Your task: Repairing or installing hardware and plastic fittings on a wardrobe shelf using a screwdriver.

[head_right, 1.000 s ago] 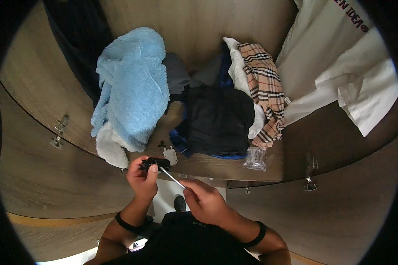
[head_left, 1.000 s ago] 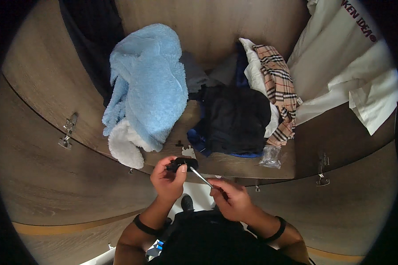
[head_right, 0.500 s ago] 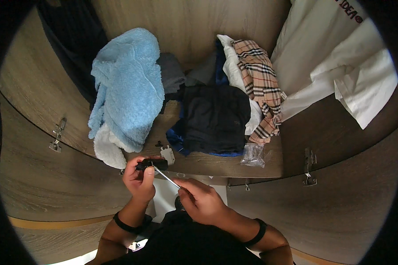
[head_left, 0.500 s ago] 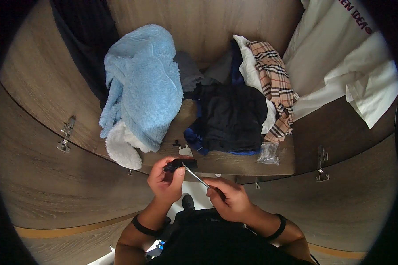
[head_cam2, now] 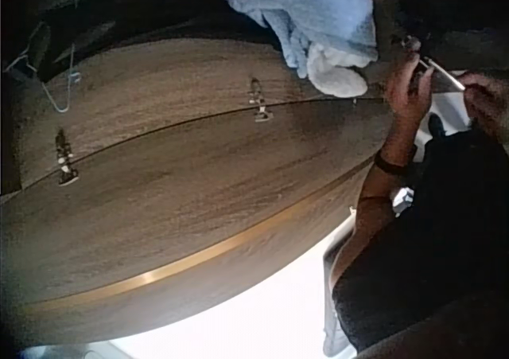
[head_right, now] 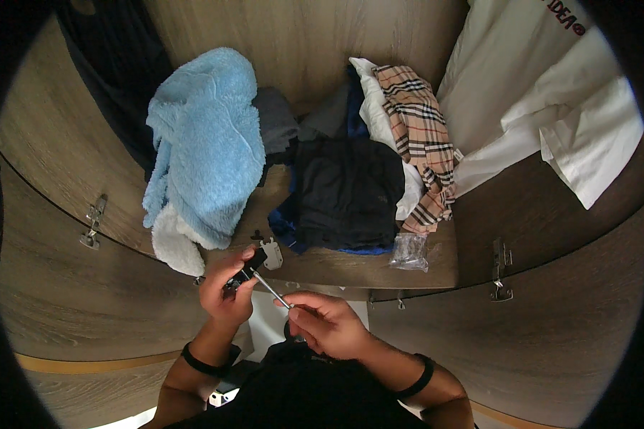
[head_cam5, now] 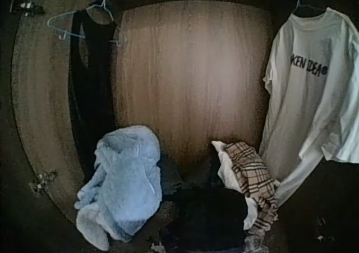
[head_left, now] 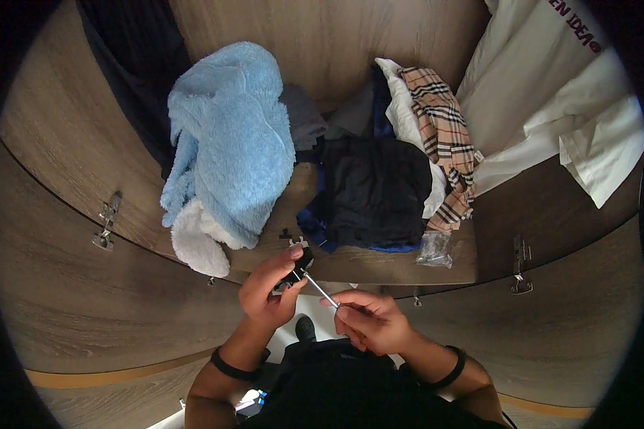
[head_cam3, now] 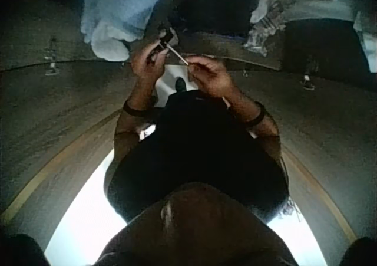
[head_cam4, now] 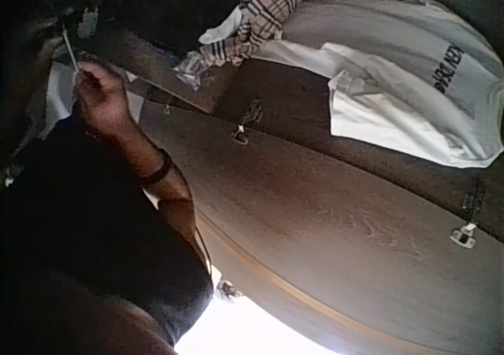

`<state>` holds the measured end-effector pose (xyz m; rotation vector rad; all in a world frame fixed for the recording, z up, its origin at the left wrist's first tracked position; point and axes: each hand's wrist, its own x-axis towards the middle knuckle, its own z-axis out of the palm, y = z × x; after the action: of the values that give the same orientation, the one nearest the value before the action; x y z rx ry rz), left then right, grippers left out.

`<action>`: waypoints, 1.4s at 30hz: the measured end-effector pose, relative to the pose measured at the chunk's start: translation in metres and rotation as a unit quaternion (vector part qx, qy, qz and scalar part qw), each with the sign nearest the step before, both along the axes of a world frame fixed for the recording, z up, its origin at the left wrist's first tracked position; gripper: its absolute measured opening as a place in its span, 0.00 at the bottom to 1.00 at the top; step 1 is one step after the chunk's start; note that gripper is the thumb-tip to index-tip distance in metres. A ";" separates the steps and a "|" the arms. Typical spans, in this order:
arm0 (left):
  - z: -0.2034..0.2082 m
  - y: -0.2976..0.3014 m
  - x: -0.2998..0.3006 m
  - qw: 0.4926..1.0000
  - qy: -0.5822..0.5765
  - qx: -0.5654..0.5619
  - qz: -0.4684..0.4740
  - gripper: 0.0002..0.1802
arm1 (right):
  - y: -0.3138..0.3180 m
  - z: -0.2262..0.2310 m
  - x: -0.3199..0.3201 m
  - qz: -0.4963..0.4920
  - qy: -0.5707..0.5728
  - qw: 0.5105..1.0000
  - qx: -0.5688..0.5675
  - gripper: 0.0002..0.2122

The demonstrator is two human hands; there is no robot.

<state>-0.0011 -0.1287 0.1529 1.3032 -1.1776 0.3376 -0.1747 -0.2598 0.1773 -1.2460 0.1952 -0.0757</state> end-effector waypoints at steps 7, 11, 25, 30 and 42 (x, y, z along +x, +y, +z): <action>0.004 -0.003 -0.001 1.000 0.004 0.003 -0.017 0.17 | -0.011 0.003 0.008 0.103 0.027 0.928 0.357 0.05; 0.004 -0.001 0.001 1.000 0.020 0.004 -0.008 0.18 | -0.006 0.001 0.013 0.022 0.033 0.978 0.205 0.06; -0.026 -0.005 -0.014 0.954 0.279 0.056 -0.096 0.23 | 0.001 -0.016 0.020 -0.031 0.129 0.979 0.155 0.09; -0.031 -0.019 -0.022 0.938 0.344 0.005 -0.029 0.20 | 0.016 -0.022 0.026 -0.059 0.148 0.981 0.113 0.09; -0.032 -0.016 0.008 0.924 0.374 -0.048 0.054 0.08 | 0.011 -0.021 0.023 0.065 0.107 0.960 0.250 0.21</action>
<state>0.0069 -0.1448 0.1204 1.2452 -0.4356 -0.0391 -0.1521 -0.2485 0.1563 -0.7566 0.2991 0.2129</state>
